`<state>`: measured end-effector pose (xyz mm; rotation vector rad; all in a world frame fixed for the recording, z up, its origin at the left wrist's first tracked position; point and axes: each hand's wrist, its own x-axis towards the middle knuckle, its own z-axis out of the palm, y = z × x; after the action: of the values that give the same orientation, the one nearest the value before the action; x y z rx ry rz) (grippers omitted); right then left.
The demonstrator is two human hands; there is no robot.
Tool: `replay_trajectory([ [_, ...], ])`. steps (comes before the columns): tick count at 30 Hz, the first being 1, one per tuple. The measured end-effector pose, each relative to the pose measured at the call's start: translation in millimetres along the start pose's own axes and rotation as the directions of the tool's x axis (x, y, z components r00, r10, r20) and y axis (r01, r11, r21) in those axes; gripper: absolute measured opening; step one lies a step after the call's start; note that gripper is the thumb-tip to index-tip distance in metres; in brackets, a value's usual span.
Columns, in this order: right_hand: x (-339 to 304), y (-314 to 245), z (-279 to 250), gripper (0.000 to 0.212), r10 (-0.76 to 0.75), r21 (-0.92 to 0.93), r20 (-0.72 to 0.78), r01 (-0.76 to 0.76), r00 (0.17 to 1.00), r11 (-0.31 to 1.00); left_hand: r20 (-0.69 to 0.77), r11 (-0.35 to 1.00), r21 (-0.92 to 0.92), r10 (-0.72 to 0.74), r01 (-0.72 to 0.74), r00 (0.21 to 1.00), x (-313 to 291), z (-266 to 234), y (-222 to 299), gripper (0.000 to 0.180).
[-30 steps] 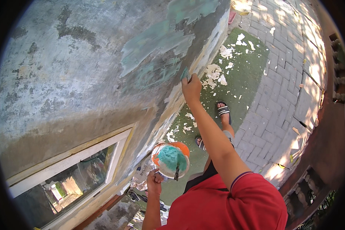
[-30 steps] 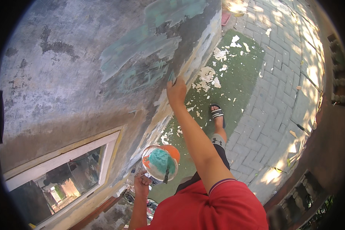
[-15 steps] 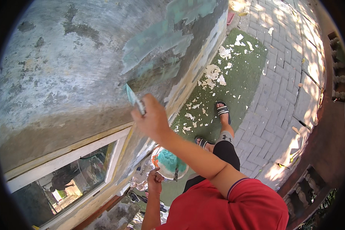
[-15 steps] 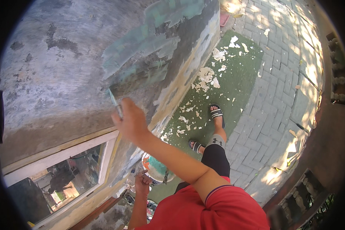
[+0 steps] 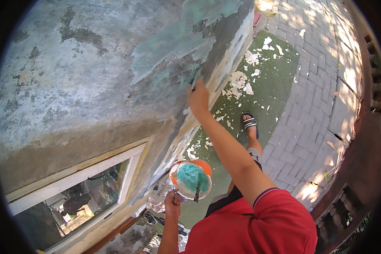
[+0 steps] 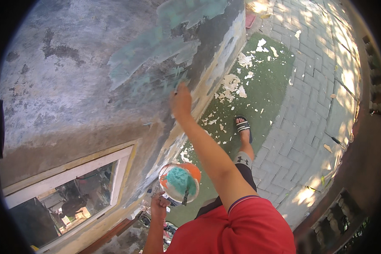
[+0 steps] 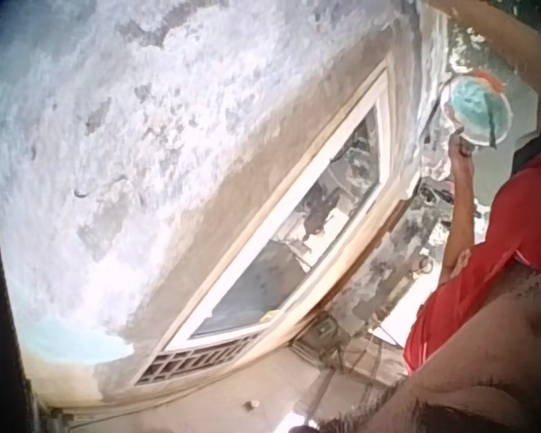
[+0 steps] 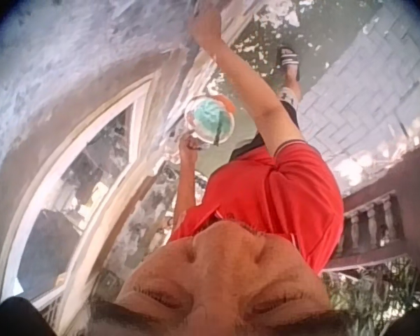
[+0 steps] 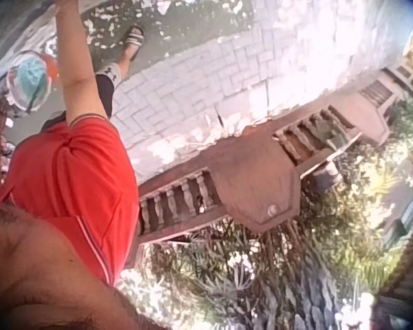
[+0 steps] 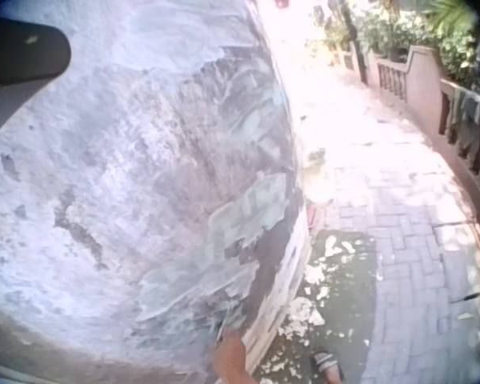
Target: The person applies plaster to an exterior wall using a putty knife, dipping the knife into a bucket of plaster mixture between applications.
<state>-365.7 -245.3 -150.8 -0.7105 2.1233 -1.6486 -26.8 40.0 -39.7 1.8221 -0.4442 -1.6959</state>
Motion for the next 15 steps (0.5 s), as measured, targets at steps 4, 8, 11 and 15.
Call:
replay_trajectory([
  [4, -63.8, -117.1, -44.5, 0.023, -0.126, 0.197, 0.219, 0.083, 0.968, 0.977, -0.003, 0.999, -0.035, -0.037, 0.037, 0.999, -2.0, -3.9, -4.9, 0.031],
  [8, -66.1, -145.0, -86.8, 0.018, -0.151, 0.211, 0.149, 0.118, 0.977, 0.97, -0.005, 0.997, -0.046, -0.062, 0.062, 0.998, 3.9, 3.2, -2.5, 0.03],
  [11, -21.5, -93.6, -98.3, 0.018, -0.076, 0.201, 0.113, 0.052, 0.991, 0.978, -0.002, 0.998, -0.046, -0.04, 0.04, 0.999, 2.7, -3.8, -6.6, 0.03],
  [15, 40.0, -15.4, -61.4, 0.018, -0.064, -0.081, -0.049, 0.06, 0.997, 0.995, 0.053, 0.998, -0.059, -0.029, 0.032, 0.998, 8.6, -5.5, 0.0, 0.029],
])
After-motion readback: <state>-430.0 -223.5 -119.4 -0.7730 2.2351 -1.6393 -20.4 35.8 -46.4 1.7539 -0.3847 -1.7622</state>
